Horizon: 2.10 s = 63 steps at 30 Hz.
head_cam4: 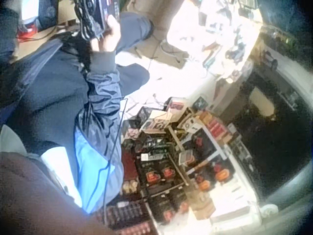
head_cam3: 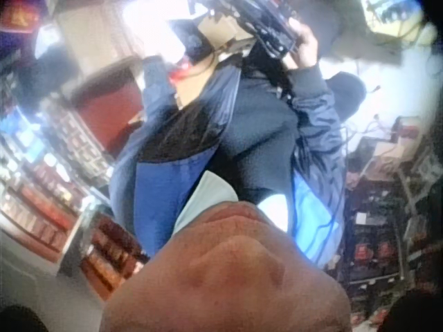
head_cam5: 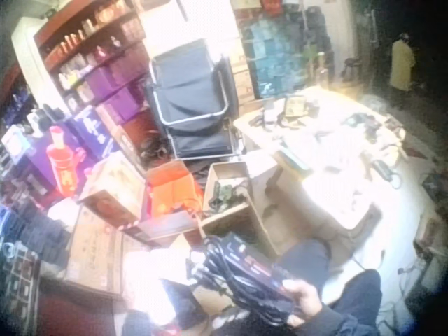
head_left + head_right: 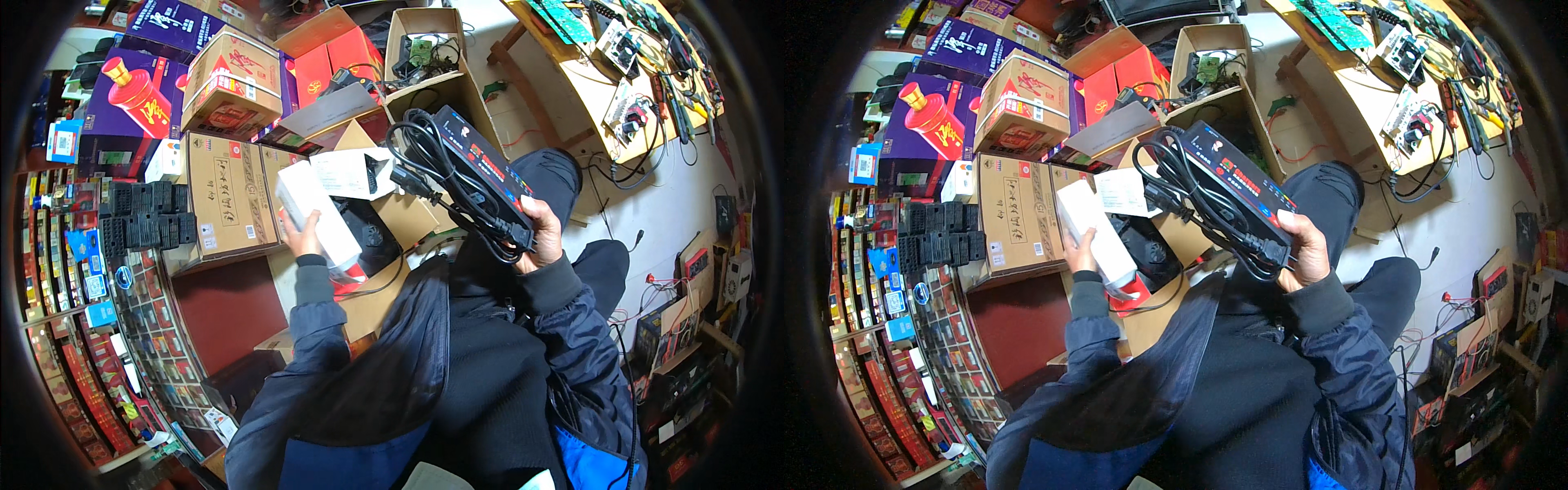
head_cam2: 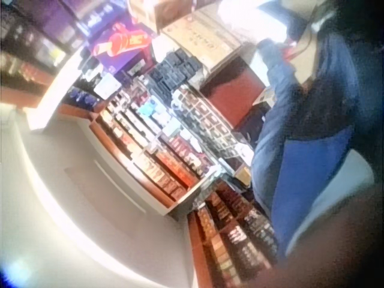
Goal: The person retrieves a boxed power adapter from a cabinet, unboxes it, and then uses a screwdriver to remove screws and open the casing. The person inspects the internal components of the adapter.
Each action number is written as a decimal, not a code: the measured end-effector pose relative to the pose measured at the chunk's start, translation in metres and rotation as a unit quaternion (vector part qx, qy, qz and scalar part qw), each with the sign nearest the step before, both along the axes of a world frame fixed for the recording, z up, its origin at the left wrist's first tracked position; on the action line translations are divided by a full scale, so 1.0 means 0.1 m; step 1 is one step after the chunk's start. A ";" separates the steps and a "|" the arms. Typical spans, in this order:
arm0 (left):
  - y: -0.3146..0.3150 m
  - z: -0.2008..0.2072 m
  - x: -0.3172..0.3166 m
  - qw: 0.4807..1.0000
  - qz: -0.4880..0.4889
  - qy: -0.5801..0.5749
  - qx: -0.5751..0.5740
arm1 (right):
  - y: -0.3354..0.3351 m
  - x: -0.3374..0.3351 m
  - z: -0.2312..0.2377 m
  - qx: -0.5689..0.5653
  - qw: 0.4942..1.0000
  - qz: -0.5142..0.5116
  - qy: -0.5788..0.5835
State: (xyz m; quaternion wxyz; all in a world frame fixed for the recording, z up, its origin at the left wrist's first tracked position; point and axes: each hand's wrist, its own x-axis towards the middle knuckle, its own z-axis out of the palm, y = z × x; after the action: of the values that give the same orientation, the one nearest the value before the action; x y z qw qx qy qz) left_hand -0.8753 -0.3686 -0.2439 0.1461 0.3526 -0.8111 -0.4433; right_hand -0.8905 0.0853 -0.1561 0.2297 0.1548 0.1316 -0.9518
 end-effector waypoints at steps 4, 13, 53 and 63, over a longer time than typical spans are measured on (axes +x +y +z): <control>0.50 0.07 -0.04 0.995 -0.051 0.005 -0.086 | -0.02 0.00 0.06 0.047 0.999 -0.014 0.002; 2.09 1.15 -0.22 0.804 -0.256 0.076 0.532 | -0.19 -0.04 0.23 0.227 0.968 -0.056 0.090; 2.68 1.03 -0.59 0.687 -0.218 0.030 0.693 | 0.06 0.06 0.14 0.508 0.836 0.094 0.186; 2.50 0.92 -0.48 0.695 -0.297 0.015 0.655 | 0.14 0.07 0.06 0.389 0.904 0.107 0.140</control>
State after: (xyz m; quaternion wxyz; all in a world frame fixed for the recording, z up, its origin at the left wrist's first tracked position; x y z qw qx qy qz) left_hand -0.9234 -0.1189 -0.1520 -0.2488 0.0934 -0.3761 -0.8877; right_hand -0.8832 0.0998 -0.1504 0.2306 0.0821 0.5377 -0.8068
